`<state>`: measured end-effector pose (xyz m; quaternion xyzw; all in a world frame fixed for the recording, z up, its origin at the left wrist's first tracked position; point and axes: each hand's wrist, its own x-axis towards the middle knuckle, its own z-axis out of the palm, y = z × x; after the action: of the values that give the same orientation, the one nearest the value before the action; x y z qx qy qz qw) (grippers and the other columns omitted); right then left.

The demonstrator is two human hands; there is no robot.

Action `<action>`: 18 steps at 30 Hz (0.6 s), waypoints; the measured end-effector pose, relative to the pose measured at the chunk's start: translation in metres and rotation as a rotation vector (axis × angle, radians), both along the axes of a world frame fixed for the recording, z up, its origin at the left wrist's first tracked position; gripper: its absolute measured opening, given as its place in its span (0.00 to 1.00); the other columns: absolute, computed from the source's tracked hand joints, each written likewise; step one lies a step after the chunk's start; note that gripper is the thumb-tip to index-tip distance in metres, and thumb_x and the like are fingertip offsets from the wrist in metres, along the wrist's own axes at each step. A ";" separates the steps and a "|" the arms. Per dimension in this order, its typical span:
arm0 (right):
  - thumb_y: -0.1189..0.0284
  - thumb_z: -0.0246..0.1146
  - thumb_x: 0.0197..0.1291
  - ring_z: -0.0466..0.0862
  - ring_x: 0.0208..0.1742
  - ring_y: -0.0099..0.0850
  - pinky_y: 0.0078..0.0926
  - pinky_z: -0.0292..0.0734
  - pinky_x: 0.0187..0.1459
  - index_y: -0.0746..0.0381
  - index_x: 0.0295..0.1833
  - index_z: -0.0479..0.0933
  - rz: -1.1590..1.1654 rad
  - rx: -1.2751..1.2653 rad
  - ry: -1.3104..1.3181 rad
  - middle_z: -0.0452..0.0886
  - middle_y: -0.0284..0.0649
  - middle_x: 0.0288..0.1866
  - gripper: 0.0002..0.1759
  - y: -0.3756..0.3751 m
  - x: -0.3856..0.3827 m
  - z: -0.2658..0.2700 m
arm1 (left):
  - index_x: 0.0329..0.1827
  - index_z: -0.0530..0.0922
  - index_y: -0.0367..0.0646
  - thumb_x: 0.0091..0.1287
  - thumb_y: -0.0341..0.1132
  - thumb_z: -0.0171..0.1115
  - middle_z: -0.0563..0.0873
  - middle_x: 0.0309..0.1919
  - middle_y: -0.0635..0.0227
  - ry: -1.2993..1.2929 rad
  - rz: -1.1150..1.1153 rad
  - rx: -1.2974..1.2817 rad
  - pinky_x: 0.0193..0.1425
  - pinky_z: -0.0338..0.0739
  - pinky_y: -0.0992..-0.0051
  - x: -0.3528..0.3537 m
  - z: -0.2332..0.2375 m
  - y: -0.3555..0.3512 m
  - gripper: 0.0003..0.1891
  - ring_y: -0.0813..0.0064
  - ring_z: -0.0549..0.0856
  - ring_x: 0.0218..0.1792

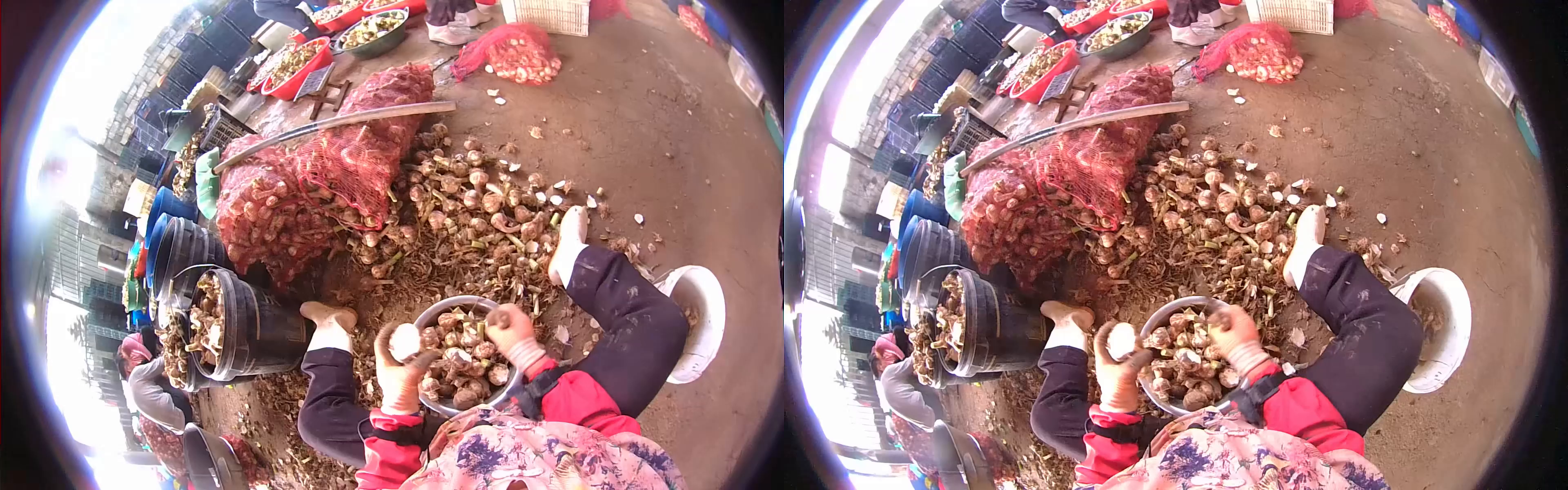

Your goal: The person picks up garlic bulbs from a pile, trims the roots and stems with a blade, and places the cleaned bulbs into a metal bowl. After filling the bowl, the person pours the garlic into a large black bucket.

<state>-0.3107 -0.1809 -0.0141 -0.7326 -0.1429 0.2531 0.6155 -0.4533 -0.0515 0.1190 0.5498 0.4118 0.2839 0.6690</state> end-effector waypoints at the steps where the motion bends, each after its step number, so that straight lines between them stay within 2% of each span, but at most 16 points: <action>1: 0.78 0.66 0.51 0.78 0.32 0.26 0.24 0.74 0.35 0.62 0.35 0.75 0.074 0.093 0.024 0.79 0.36 0.31 0.06 0.000 -0.010 0.012 | 0.63 0.67 0.43 0.53 0.21 0.70 0.80 0.45 0.65 -0.160 0.019 -0.110 0.50 0.82 0.73 -0.001 -0.004 0.004 0.33 0.73 0.82 0.43; 3: 0.74 0.69 0.50 0.80 0.36 0.35 0.28 0.75 0.39 0.64 0.36 0.76 0.155 0.169 -0.345 0.79 0.43 0.36 0.10 0.004 -0.023 0.039 | 0.61 0.68 0.41 0.61 0.21 0.62 0.81 0.42 0.67 -0.553 0.076 -0.335 0.52 0.81 0.74 -0.001 -0.037 0.016 0.24 0.74 0.83 0.42; 4: 0.73 0.70 0.49 0.81 0.37 0.38 0.31 0.75 0.40 0.65 0.37 0.77 0.232 0.116 -0.404 0.79 0.45 0.37 0.11 0.005 -0.025 0.047 | 0.56 0.71 0.39 0.66 0.19 0.54 0.81 0.42 0.68 -0.456 0.028 -0.265 0.54 0.79 0.73 -0.002 -0.041 0.017 0.16 0.75 0.83 0.43; 5: 0.71 0.71 0.49 0.81 0.39 0.42 0.33 0.76 0.42 0.65 0.38 0.78 0.309 0.060 -0.461 0.79 0.47 0.38 0.13 0.006 -0.027 0.051 | 0.56 0.71 0.39 0.66 0.19 0.54 0.81 0.42 0.68 -0.455 0.022 -0.272 0.54 0.79 0.73 -0.004 -0.045 0.014 0.16 0.75 0.83 0.43; 7: 0.71 0.72 0.49 0.82 0.42 0.42 0.35 0.76 0.44 0.64 0.38 0.80 0.260 0.138 -0.408 0.80 0.47 0.40 0.13 0.016 -0.030 0.057 | 0.51 0.74 0.39 0.66 0.20 0.54 0.82 0.45 0.67 -0.570 0.029 -0.515 0.58 0.78 0.71 0.004 -0.029 0.003 0.12 0.74 0.84 0.46; 8: 0.72 0.71 0.50 0.82 0.43 0.42 0.34 0.76 0.45 0.64 0.39 0.80 0.285 0.158 -0.321 0.81 0.47 0.41 0.11 0.022 -0.028 0.065 | 0.48 0.73 0.43 0.60 0.18 0.63 0.79 0.44 0.67 -0.601 -0.072 -0.421 0.58 0.78 0.71 -0.003 -0.055 0.009 0.16 0.70 0.81 0.49; 9: 0.73 0.70 0.51 0.82 0.44 0.42 0.33 0.76 0.46 0.63 0.40 0.81 0.312 0.179 -0.232 0.81 0.46 0.43 0.10 0.025 -0.026 0.069 | 0.49 0.76 0.41 0.61 0.25 0.60 0.82 0.46 0.65 -0.608 -0.003 -0.488 0.56 0.79 0.66 0.005 -0.039 -0.004 0.13 0.68 0.83 0.49; 10: 0.76 0.67 0.53 0.82 0.42 0.37 0.28 0.77 0.47 0.62 0.45 0.81 0.294 0.291 -0.122 0.83 0.43 0.43 0.12 0.025 -0.030 0.036 | 0.50 0.76 0.41 0.60 0.25 0.60 0.82 0.46 0.65 -0.713 0.020 -0.498 0.56 0.79 0.64 0.016 -0.020 -0.012 0.14 0.67 0.83 0.50; 11: 0.80 0.63 0.53 0.82 0.41 0.31 0.26 0.77 0.47 0.60 0.51 0.80 0.293 -0.046 0.172 0.85 0.38 0.41 0.17 0.019 -0.033 0.009 | 0.50 0.76 0.42 0.59 0.25 0.61 0.81 0.47 0.64 -0.816 0.043 -0.509 0.57 0.79 0.63 0.024 -0.004 -0.018 0.16 0.66 0.82 0.51; 12: 0.80 0.64 0.52 0.82 0.40 0.29 0.27 0.78 0.46 0.60 0.51 0.80 0.181 -0.068 0.332 0.85 0.36 0.40 0.18 0.010 -0.032 -0.029 | 0.52 0.75 0.43 0.57 0.26 0.62 0.80 0.50 0.63 -0.763 -0.005 -0.442 0.59 0.79 0.61 0.023 0.009 -0.015 0.18 0.64 0.82 0.52; 13: 0.81 0.64 0.50 0.82 0.40 0.28 0.27 0.78 0.45 0.59 0.52 0.80 0.077 -0.091 0.492 0.84 0.35 0.39 0.20 -0.002 -0.030 -0.058 | 0.54 0.73 0.43 0.57 0.27 0.62 0.80 0.52 0.61 -0.900 -0.081 -0.415 0.60 0.79 0.60 0.026 0.025 -0.015 0.20 0.62 0.82 0.54; 15: 0.81 0.65 0.47 0.81 0.39 0.25 0.26 0.77 0.42 0.59 0.49 0.81 -0.028 -0.256 0.391 0.84 0.33 0.37 0.20 -0.011 -0.016 -0.075 | 0.53 0.72 0.42 0.58 0.27 0.62 0.82 0.47 0.59 -0.674 -0.014 -0.372 0.59 0.80 0.60 0.020 0.033 -0.003 0.19 0.61 0.84 0.51; 16: 0.81 0.66 0.45 0.80 0.35 0.23 0.24 0.76 0.40 0.59 0.43 0.82 -0.078 -0.167 0.403 0.83 0.30 0.33 0.16 -0.008 -0.012 -0.072 | 0.51 0.72 0.40 0.60 0.28 0.62 0.84 0.41 0.57 -0.495 -0.125 -0.310 0.58 0.80 0.59 0.011 0.016 0.011 0.16 0.60 0.85 0.48; 17: 0.83 0.66 0.44 0.78 0.31 0.19 0.21 0.74 0.36 0.58 0.35 0.82 -0.146 -0.047 0.499 0.81 0.27 0.29 0.11 -0.009 -0.009 -0.069 | 0.49 0.70 0.39 0.60 0.29 0.65 0.85 0.38 0.56 -0.136 -0.268 -0.166 0.59 0.79 0.61 0.002 0.000 0.023 0.17 0.59 0.86 0.46; 18: 0.84 0.66 0.43 0.76 0.29 0.18 0.19 0.73 0.35 0.58 0.33 0.81 -0.178 0.031 0.504 0.80 0.25 0.28 0.10 -0.006 -0.004 -0.062 | 0.55 0.69 0.37 0.56 0.31 0.71 0.82 0.46 0.57 -0.002 -0.376 -0.232 0.60 0.77 0.66 -0.015 -0.031 0.037 0.26 0.64 0.84 0.50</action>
<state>-0.3143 -0.1873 -0.0763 -0.6464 0.0761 0.3704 0.6627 -0.4687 -0.0143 0.0881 0.5361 0.3312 0.1052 0.7693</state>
